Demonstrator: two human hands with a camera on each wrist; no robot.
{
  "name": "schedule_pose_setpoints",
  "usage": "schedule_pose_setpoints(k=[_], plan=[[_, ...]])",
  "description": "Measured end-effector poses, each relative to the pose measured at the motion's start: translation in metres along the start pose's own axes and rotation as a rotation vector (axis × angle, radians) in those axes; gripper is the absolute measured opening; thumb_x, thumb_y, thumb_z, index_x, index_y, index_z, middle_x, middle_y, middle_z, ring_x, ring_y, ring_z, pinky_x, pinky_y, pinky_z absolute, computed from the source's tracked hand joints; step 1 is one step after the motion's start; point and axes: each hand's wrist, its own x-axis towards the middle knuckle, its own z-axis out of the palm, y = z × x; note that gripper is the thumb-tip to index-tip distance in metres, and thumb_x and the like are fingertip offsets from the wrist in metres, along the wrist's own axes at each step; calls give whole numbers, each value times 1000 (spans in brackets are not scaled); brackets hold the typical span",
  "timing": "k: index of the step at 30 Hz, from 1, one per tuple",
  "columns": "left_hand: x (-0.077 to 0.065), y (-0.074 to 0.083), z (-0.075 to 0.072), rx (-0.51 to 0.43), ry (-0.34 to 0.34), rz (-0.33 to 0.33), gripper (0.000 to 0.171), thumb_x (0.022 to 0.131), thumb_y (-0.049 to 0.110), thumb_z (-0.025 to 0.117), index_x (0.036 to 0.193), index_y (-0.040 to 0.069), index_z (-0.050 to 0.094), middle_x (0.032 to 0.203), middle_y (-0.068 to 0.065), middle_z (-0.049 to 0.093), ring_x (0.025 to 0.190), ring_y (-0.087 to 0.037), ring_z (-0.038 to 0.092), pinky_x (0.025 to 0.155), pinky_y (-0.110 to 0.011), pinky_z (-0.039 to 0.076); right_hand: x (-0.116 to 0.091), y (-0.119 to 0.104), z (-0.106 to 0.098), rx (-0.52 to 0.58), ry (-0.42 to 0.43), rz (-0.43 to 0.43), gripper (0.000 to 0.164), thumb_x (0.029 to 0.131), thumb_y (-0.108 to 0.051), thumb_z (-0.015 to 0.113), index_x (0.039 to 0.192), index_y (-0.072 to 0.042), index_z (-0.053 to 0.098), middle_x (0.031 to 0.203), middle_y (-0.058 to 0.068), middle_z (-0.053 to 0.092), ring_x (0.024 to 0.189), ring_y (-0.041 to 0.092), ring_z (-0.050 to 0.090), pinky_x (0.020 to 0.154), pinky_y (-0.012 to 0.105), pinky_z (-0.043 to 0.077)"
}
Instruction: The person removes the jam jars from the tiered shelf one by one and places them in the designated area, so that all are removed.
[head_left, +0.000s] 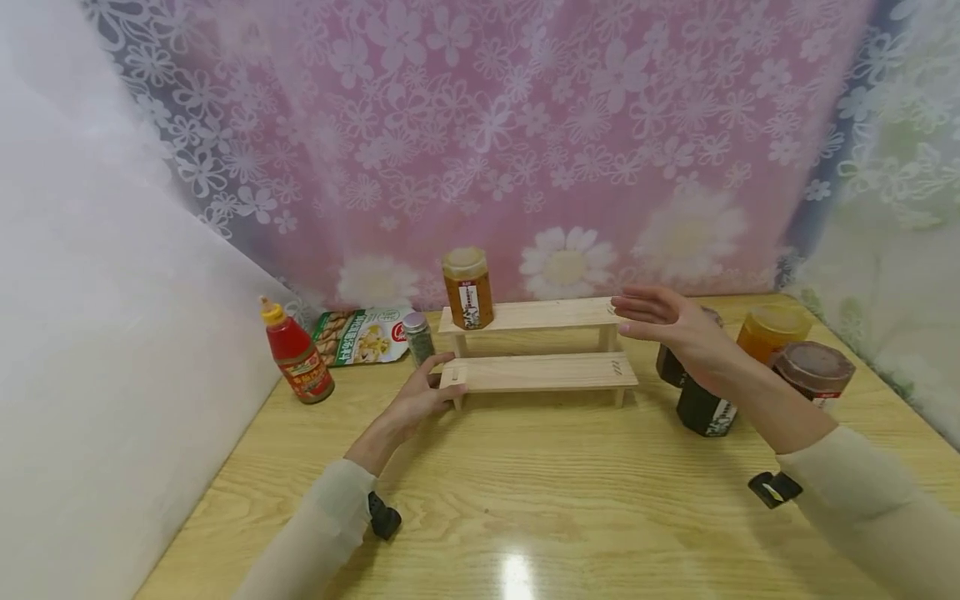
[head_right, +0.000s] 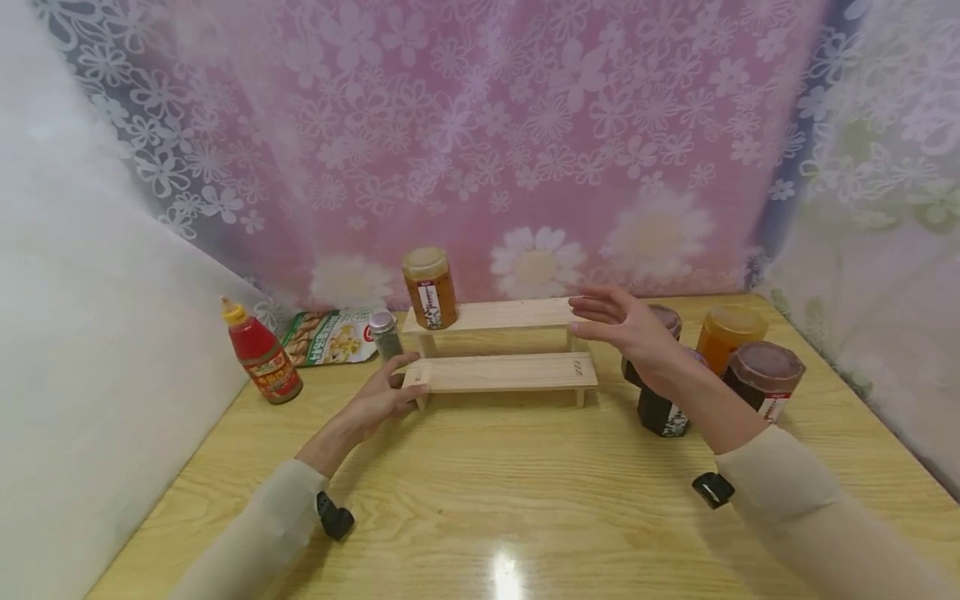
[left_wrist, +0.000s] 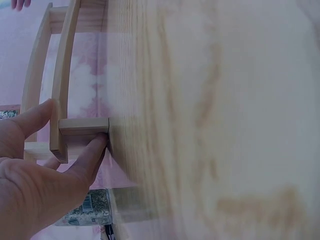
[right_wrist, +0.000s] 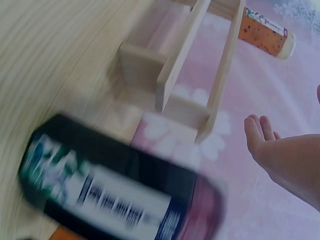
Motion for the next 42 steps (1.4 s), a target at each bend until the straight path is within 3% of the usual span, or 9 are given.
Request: schedule_pose_setpoints(k=[11,26,42], plan=[[2,1,3,-9,-7,4,70,99,11,73,160,17,38,145,-28,52,126,-36,60,103,-52,52,44,-4,33,52,-27,-4,72,104,-17,67,163,-7,27,164,18,37,149,39,36,125,54,21],[5,5,5,-6,2,-8,71,99,12,74,160,18,38,144,-28,52,125,-36,61,103,-51,53,91,-7,81,103,-22,34,74,100,-14,72,161,-6,31,160,16,43,149,34,39,125,52,25],[4,0,1,-8,9,-17,70,99,12,74,159,15,38,145,-29,52,122,-34,62,102,-51,53,138,0,137,64,69,104,88,93,-26,82,162,-8,30,159,15,43,148,34,40,120,53,34]])
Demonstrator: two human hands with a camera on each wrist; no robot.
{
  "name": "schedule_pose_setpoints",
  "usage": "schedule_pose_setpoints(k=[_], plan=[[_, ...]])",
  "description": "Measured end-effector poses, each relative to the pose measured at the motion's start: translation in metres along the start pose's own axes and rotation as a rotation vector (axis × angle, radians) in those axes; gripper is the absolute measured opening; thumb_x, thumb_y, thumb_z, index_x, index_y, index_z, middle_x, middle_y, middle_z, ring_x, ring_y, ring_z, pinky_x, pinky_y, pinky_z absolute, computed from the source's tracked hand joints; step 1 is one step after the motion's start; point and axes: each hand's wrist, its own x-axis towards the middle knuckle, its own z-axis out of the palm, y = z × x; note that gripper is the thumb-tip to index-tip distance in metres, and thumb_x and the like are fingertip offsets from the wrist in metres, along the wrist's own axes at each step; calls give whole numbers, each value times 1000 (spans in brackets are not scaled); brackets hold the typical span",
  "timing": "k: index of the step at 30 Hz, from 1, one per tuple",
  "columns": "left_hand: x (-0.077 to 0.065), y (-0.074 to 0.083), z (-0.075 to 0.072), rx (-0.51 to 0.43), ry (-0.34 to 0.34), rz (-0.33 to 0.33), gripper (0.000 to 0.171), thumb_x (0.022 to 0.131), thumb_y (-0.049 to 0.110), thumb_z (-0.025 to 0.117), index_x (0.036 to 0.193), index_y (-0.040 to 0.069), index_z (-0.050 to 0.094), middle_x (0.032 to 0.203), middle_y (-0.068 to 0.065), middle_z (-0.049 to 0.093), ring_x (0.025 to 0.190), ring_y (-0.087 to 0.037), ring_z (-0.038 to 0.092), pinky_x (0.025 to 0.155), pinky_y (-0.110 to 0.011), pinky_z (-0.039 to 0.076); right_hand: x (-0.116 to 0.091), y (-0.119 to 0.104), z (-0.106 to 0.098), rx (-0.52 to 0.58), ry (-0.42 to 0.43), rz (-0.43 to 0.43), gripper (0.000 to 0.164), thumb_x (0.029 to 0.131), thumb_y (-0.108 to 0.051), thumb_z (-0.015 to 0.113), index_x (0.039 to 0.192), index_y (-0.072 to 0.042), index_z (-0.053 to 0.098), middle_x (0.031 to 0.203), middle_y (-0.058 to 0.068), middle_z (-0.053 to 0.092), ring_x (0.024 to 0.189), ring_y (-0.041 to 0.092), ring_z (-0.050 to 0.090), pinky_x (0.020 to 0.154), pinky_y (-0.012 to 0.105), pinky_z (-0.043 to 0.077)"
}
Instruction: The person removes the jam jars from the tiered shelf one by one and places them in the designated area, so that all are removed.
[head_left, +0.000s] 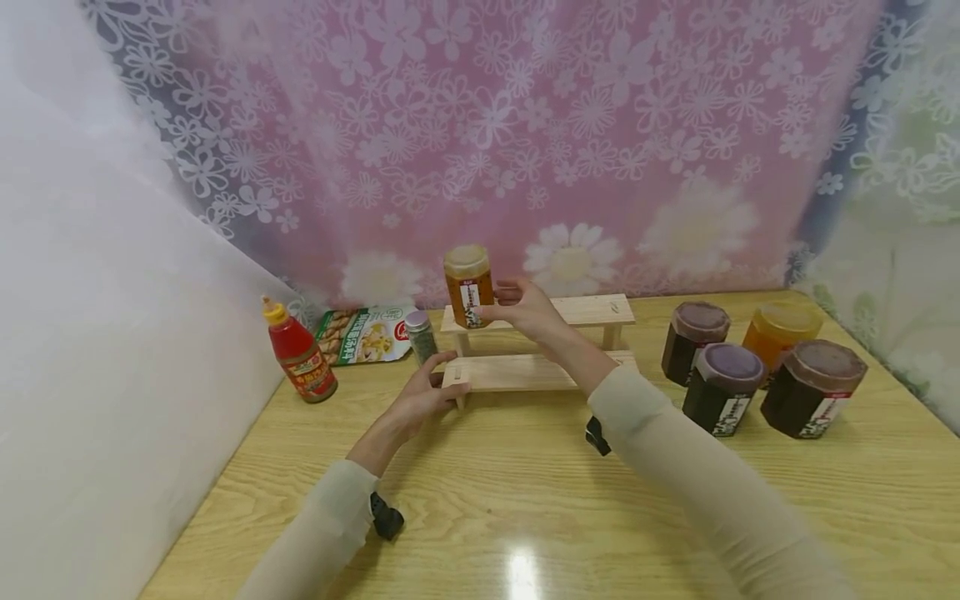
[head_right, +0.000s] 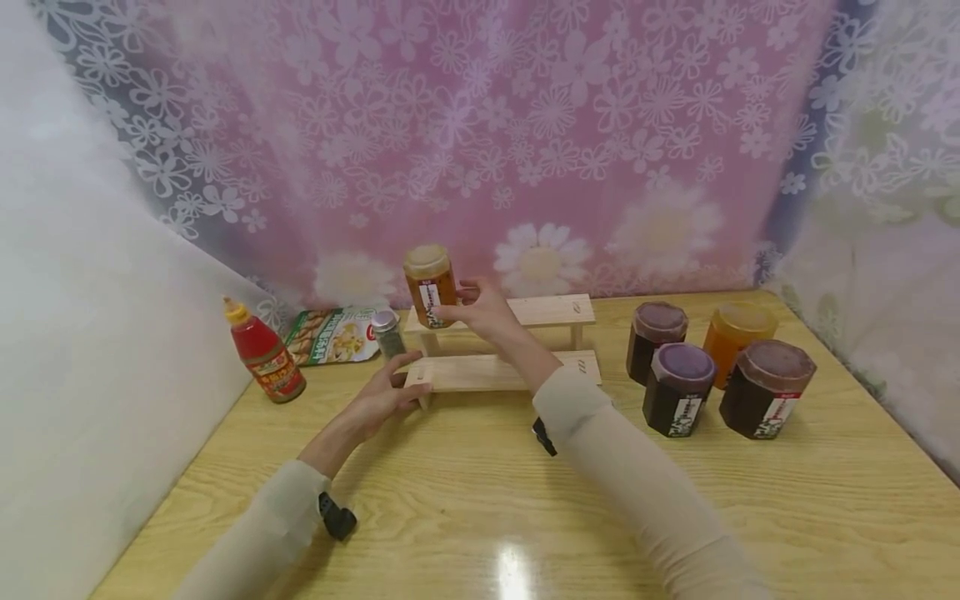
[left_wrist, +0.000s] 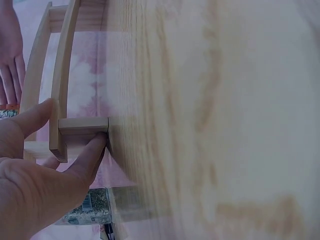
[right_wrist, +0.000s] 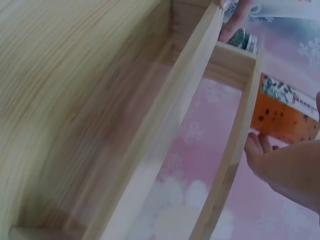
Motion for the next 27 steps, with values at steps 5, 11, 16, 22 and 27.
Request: schedule_pose_setpoints(k=[5,11,16,22,27], plan=[[0,-1,-2,4,-3,8,70,99,12,73,159,15,38,143,-29,53,122,-36,62,101,-50,54,9,-2,17,1,29,-23,87,93,-23,82,161,-8,30,157,15,44,144,35,44,115,53,40],[-1,-1,-2,9,8,-5,70,98,13,74,159,17,38,144,-27,53,122,-32,62,100,-48,55,17,-2,34,-52,74,-25,93,90,-25,85,161,-9,28,153,14,47,138,34,49,113,53,43],[0,-2,-2,27,7,-1,69,99,15,74,159,18,40,143,-27,54,119,-31,64,99,-47,55,21,0,43,-87,136,-33,92,90,-26,85,160,-11,28,151,13,49,137,34,50,114,54,41],[-2,-1,0,39,13,-5,69,99,15,74,159,16,40,145,-29,52,119,-31,63,101,-50,54,23,4,48,-150,194,-75,82,89,-23,86,154,-8,37,144,14,55,132,34,54,110,52,46],[-2,1,-1,26,11,-10,70,99,15,74,159,18,39,145,-27,53,119,-31,64,102,-49,54,21,5,44,-186,188,-94,78,88,-21,85,151,-7,41,139,14,59,127,34,58,106,52,49]])
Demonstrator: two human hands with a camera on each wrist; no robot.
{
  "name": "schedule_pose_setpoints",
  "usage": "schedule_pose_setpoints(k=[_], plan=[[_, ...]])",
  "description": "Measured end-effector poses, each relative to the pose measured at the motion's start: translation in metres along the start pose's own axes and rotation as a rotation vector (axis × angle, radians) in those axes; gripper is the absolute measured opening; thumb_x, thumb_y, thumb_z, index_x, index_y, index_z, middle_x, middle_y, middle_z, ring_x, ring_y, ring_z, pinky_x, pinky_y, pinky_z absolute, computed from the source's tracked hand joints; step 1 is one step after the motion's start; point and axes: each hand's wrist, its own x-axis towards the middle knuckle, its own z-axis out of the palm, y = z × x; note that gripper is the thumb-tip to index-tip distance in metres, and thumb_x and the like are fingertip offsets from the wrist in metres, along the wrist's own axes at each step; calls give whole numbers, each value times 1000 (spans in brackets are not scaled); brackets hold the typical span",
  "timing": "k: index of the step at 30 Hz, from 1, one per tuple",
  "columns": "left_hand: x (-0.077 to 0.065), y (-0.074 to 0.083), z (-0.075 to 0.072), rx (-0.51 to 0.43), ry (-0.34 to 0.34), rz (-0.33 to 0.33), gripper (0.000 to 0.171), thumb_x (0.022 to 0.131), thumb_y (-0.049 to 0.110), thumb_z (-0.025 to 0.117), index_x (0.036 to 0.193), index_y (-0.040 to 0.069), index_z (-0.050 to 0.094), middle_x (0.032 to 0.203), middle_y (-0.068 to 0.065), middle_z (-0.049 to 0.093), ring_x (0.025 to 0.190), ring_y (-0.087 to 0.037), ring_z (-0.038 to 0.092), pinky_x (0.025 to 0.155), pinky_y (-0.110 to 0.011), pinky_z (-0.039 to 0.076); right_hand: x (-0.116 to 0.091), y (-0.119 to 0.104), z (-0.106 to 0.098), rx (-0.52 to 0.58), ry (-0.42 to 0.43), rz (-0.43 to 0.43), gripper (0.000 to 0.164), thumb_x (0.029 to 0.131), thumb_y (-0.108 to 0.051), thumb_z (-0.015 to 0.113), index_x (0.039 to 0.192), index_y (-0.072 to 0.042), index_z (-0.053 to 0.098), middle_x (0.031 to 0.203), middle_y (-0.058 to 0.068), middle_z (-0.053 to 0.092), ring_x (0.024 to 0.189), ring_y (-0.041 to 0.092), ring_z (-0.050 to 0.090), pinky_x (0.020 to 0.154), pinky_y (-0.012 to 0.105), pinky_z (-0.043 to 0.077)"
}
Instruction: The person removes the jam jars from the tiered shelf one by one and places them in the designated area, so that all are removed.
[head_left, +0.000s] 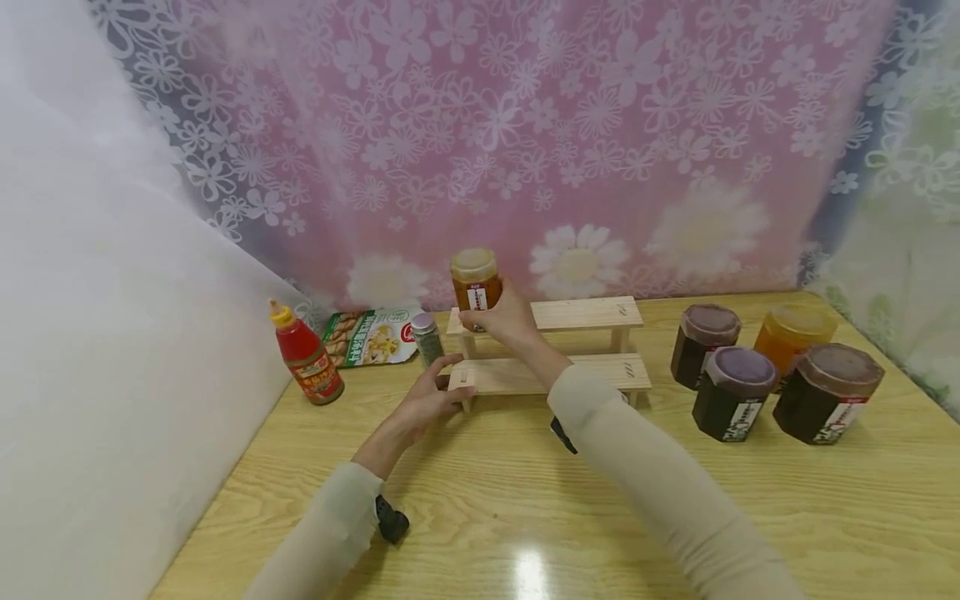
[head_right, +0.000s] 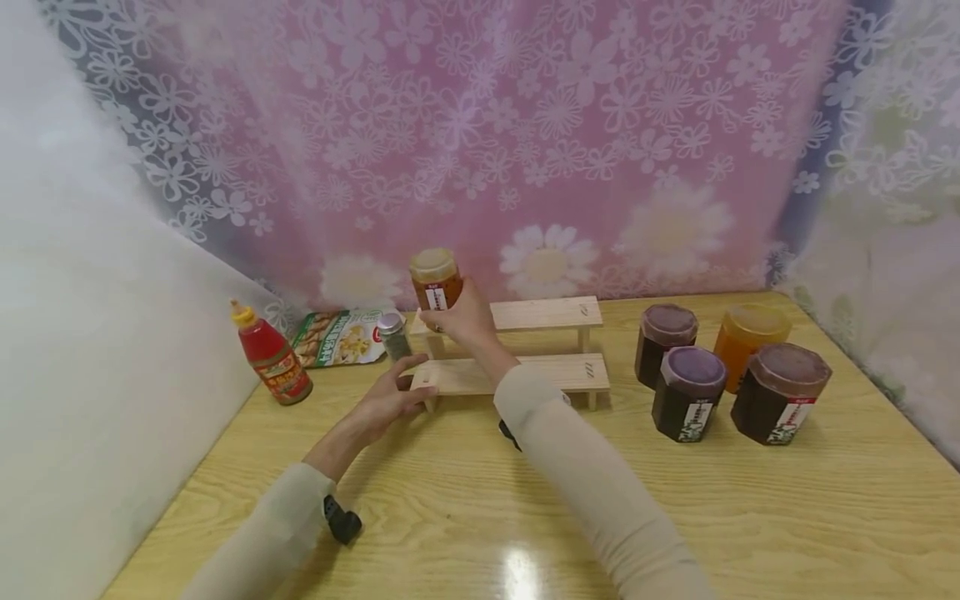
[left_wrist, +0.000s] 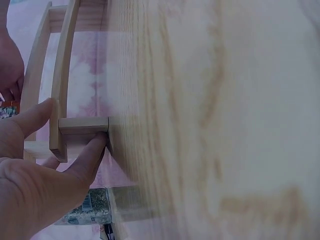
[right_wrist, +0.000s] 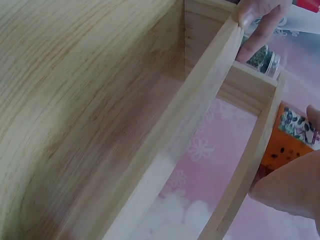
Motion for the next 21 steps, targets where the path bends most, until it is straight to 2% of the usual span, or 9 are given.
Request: schedule_pose_setpoints(k=[10,16,21], plan=[[3,-1,0,0,4,-11,70,98,15,75,158,19,40,146,-26,52,121,-31,63,100,-46,55,-10,7,-25,0,-76,3,70,88,-20,85,148,-12,50,134,11,63,122,32,61,103,52,51],[0,-2,0,6,7,-4,71,98,16,75,159,19,39,145,-26,53,121,-31,63,100,-46,55,-21,12,-38,-38,-87,23,76,88,-26,85,153,-16,47,138,9,61,127,32,59,106,54,48],[0,-2,0,9,11,6,70,98,16,75,159,19,39,144,-26,53,122,-31,63,99,-47,55,-31,13,-50,-39,-79,38,80,87,-29,86,154,-16,46,139,10,61,127,32,58,107,54,47]])
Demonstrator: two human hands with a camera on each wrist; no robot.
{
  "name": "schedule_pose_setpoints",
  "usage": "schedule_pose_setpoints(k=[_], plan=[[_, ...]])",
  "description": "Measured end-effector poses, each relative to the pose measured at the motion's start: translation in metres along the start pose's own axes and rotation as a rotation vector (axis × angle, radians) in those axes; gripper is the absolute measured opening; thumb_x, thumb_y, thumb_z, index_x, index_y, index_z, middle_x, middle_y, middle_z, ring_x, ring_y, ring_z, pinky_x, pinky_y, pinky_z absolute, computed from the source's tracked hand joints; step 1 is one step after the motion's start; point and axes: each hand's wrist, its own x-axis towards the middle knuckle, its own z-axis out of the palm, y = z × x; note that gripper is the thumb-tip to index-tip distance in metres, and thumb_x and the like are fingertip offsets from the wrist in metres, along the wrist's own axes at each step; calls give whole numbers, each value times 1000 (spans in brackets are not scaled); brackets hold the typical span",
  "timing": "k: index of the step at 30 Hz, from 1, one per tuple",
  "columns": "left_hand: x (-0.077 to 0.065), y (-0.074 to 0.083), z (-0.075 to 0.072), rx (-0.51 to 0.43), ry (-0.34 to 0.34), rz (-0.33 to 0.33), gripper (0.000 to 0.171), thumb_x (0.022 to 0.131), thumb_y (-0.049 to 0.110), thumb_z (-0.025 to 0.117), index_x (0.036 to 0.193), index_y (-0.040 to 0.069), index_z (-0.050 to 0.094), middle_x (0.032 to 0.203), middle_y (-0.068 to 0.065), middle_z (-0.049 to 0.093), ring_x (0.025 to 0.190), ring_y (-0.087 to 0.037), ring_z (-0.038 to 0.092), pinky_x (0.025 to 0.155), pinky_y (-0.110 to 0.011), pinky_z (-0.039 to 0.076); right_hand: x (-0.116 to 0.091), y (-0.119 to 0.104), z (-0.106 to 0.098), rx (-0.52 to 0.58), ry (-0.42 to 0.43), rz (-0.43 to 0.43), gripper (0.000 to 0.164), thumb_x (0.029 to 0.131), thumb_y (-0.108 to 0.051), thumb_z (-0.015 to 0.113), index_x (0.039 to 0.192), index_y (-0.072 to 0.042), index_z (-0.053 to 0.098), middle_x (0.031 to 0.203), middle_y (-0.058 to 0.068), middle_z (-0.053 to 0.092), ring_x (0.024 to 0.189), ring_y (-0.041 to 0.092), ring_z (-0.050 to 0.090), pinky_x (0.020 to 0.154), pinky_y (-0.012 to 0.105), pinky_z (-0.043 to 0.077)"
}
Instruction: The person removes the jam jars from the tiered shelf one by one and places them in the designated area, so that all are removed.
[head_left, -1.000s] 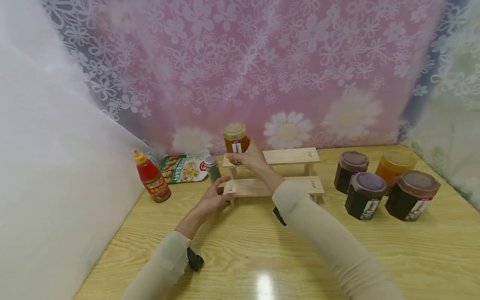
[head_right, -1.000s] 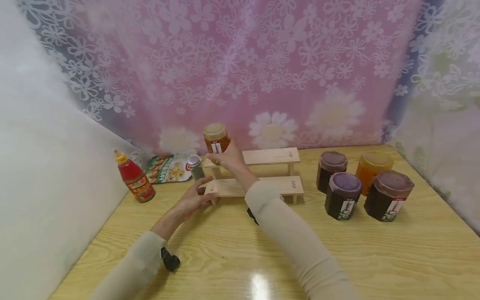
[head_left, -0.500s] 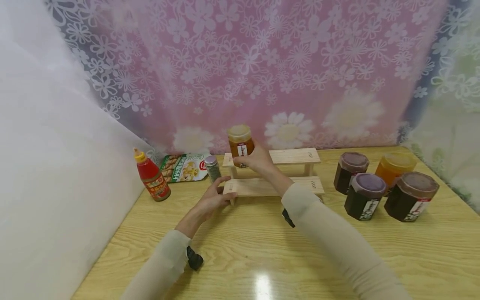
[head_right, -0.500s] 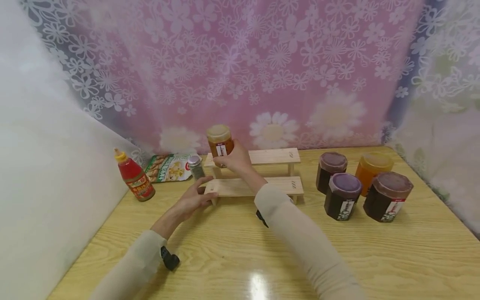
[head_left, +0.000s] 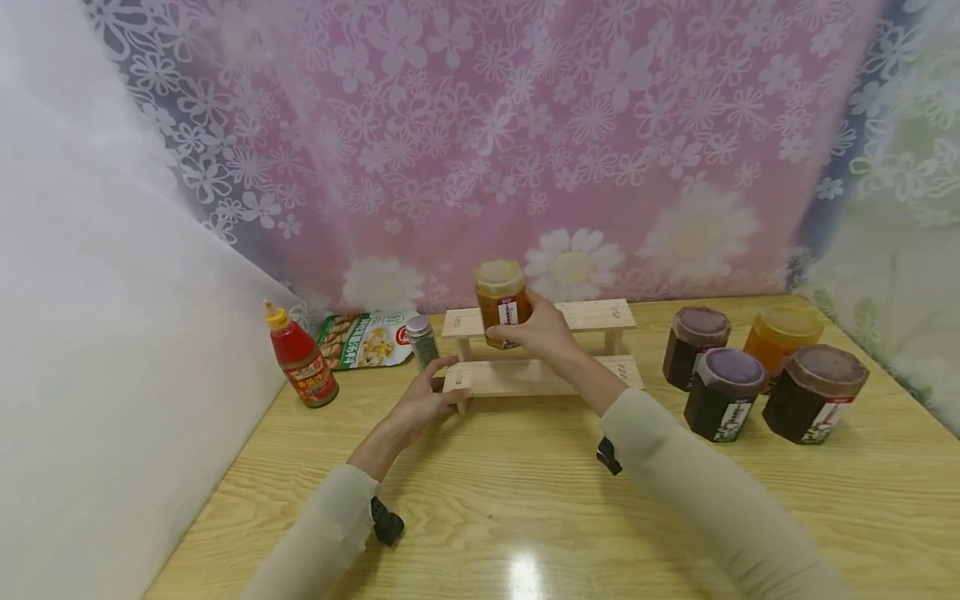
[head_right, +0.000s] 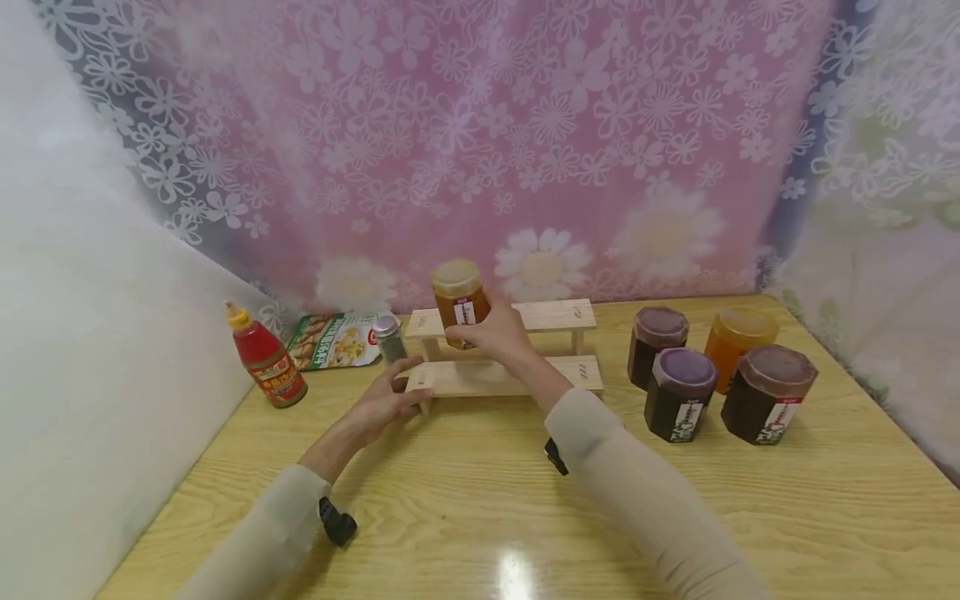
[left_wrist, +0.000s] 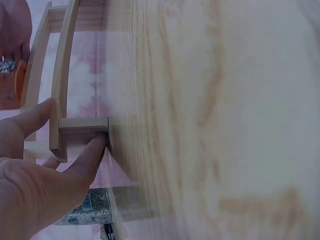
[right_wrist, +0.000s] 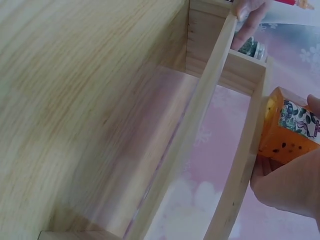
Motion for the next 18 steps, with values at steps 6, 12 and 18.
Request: schedule_pose_setpoints(k=[6,12,18], plan=[[0,1,0,-2,-9,4,70,98,16,75,159,19,39,144,-26,53,123,-33,62,99,-46,55,-18,1,-16,11,-13,-4,77,86,-29,88,151,-13,50,138,10,62,127,33,59,107,54,48],[-2,1,-1,9,-16,14,69,99,16,74,159,18,39,144,-27,52,123,-34,62,101,-49,54,-36,9,-27,-28,-7,-29,78,84,-28,90,149,-10,50,137,12,62,124,33,60,104,52,50],[-3,1,-1,10,-28,17,70,99,15,73,159,18,38,143,-27,53,124,-34,62,103,-51,52,-60,19,-39,13,-18,-1,75,88,-28,86,150,-9,49,139,14,61,126,34,60,103,53,51]])
